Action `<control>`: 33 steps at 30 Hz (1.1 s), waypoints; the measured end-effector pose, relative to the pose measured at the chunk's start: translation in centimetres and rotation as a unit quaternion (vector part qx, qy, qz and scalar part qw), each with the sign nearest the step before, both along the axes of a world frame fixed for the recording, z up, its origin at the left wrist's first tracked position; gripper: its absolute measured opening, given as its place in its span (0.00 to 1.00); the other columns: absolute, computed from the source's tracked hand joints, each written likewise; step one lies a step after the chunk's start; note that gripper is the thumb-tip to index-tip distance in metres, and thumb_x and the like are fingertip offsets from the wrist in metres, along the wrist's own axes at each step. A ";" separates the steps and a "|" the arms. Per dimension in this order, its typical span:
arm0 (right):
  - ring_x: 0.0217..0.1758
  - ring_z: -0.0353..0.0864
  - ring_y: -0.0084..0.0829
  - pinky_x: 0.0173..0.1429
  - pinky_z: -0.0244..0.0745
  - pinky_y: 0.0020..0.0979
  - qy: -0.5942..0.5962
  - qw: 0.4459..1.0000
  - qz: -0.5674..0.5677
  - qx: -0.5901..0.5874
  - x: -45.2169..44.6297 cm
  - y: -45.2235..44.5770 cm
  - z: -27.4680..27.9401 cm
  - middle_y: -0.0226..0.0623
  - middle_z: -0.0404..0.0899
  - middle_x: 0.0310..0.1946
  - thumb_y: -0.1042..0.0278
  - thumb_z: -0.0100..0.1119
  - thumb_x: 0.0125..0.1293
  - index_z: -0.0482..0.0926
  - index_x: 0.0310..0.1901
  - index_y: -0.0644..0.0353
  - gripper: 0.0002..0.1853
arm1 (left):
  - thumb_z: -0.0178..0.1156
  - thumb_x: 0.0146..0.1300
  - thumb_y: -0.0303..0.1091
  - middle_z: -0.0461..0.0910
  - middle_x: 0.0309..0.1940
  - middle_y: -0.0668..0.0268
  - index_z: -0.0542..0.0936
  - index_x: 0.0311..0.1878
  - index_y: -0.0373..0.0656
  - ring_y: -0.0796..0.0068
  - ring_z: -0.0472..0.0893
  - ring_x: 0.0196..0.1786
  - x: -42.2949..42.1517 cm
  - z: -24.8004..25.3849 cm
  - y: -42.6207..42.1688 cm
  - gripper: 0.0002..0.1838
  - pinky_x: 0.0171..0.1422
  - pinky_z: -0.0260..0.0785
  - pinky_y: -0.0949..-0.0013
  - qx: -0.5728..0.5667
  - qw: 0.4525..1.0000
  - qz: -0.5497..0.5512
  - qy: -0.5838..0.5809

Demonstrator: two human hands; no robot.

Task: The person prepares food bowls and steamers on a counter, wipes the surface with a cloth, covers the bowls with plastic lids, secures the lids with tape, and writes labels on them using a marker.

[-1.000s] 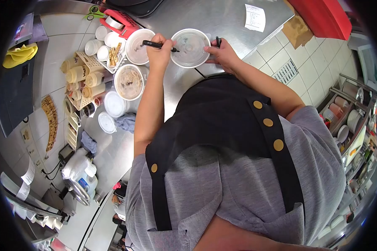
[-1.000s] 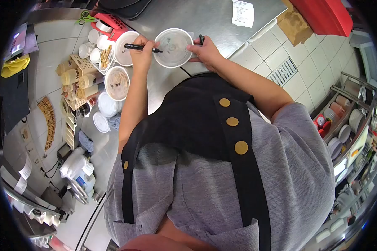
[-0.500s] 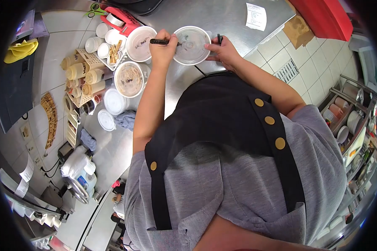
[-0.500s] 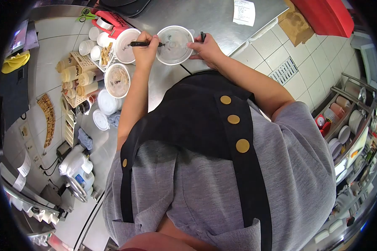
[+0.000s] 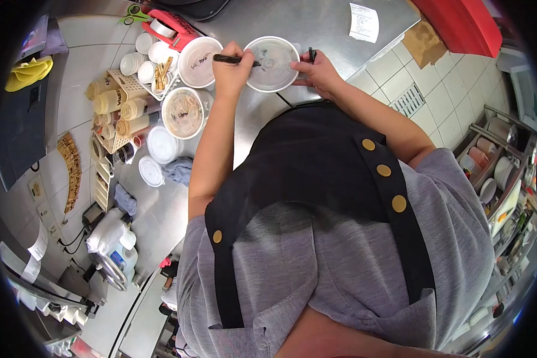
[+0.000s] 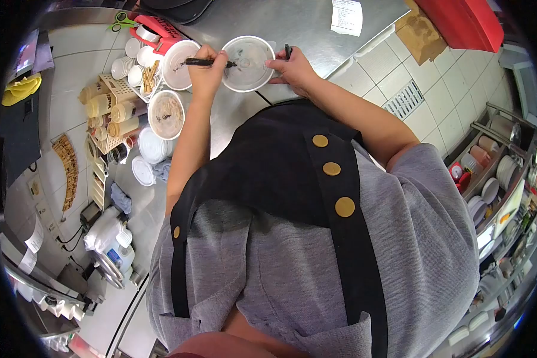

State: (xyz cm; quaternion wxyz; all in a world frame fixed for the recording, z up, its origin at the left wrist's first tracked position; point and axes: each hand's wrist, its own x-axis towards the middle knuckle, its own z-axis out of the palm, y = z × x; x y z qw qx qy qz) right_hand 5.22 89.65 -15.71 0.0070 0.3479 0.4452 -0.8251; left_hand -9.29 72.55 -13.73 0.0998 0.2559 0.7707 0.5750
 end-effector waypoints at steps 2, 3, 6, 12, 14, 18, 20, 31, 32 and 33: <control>0.50 0.80 0.37 0.45 0.90 0.46 0.000 1.000 0.001 0.000 0.0 -0.1 -0.1 0.40 0.70 0.46 0.76 0.69 0.60 0.64 0.44 0.62 0.21 | 0.64 0.60 0.27 0.67 0.16 0.75 0.68 0.22 0.43 0.86 0.63 0.21 0.1 0.0 0.3 0.15 0.25 0.56 0.73 0.037 0.999 0.008 -0.029; 0.50 0.80 0.37 0.45 0.90 0.46 -0.001 1.000 0.002 0.002 -0.1 -0.1 -0.2 0.40 0.70 0.46 0.76 0.69 0.60 0.64 0.45 0.62 0.21 | 0.64 0.61 0.27 0.67 0.16 0.75 0.68 0.23 0.43 0.86 0.63 0.21 0.2 0.1 0.5 0.15 0.25 0.56 0.74 0.075 0.995 0.014 -0.057; 0.50 0.80 0.37 0.45 0.90 0.46 0.003 1.000 0.009 -0.001 -0.1 0.1 -0.2 0.41 0.70 0.47 0.76 0.69 0.60 0.64 0.45 0.63 0.21 | 0.64 0.62 0.28 0.67 0.16 0.75 0.68 0.23 0.42 0.86 0.63 0.22 0.2 0.7 0.8 0.15 0.25 0.55 0.74 0.059 0.997 0.022 -0.046; 0.50 0.81 0.38 0.45 0.90 0.46 0.007 1.000 0.009 -0.008 -0.1 0.1 -0.3 0.41 0.70 0.47 0.76 0.69 0.59 0.64 0.46 0.63 0.21 | 0.64 0.61 0.28 0.66 0.17 0.76 0.67 0.22 0.43 0.85 0.62 0.22 0.3 0.6 0.6 0.16 0.26 0.55 0.73 0.006 1.000 0.001 -0.009; 0.49 0.81 0.38 0.45 0.90 0.46 0.004 1.000 0.004 -0.007 -0.2 0.1 -0.2 0.41 0.70 0.47 0.76 0.69 0.59 0.64 0.45 0.63 0.21 | 0.64 0.61 0.28 0.66 0.17 0.75 0.67 0.22 0.42 0.84 0.62 0.22 0.3 0.0 0.8 0.16 0.26 0.56 0.72 0.027 0.999 0.010 -0.021; 0.49 0.80 0.37 0.45 0.90 0.46 0.006 1.000 0.005 -0.003 -0.1 0.1 -0.1 0.41 0.70 0.47 0.76 0.69 0.59 0.64 0.46 0.63 0.21 | 0.64 0.59 0.29 0.67 0.16 0.71 0.67 0.22 0.41 0.81 0.64 0.22 0.7 0.3 1.0 0.15 0.27 0.58 0.70 -0.015 0.999 0.021 0.039; 0.49 0.80 0.37 0.45 0.90 0.46 0.006 1.000 0.007 -0.002 -0.1 0.0 0.1 0.40 0.70 0.47 0.75 0.69 0.59 0.64 0.46 0.63 0.22 | 0.64 0.59 0.29 0.67 0.16 0.70 0.67 0.23 0.41 0.80 0.64 0.22 0.6 0.2 0.8 0.15 0.27 0.58 0.70 -0.030 0.999 0.012 0.034; 0.48 0.80 0.36 0.45 0.90 0.45 0.012 1.000 0.014 -0.007 0.0 0.2 0.3 0.40 0.71 0.45 0.76 0.69 0.59 0.64 0.45 0.62 0.21 | 0.64 0.57 0.28 0.65 0.15 0.71 0.67 0.22 0.41 0.81 0.63 0.22 0.7 0.1 1.0 0.15 0.27 0.58 0.70 -0.010 1.000 0.011 0.018; 0.48 0.80 0.36 0.45 0.90 0.45 0.011 1.000 0.014 -0.007 0.0 0.2 0.3 0.40 0.71 0.45 0.76 0.69 0.59 0.64 0.45 0.62 0.21 | 0.64 0.57 0.28 0.65 0.16 0.71 0.67 0.22 0.41 0.81 0.63 0.22 0.7 0.2 0.9 0.15 0.27 0.58 0.70 -0.018 1.000 0.004 0.020; 0.48 0.80 0.36 0.44 0.90 0.45 0.008 1.000 0.011 -0.006 0.0 0.2 0.3 0.39 0.71 0.45 0.76 0.69 0.59 0.64 0.45 0.62 0.21 | 0.64 0.57 0.28 0.65 0.16 0.71 0.67 0.22 0.41 0.81 0.63 0.22 0.7 0.2 0.8 0.15 0.27 0.58 0.70 -0.027 0.999 -0.002 0.021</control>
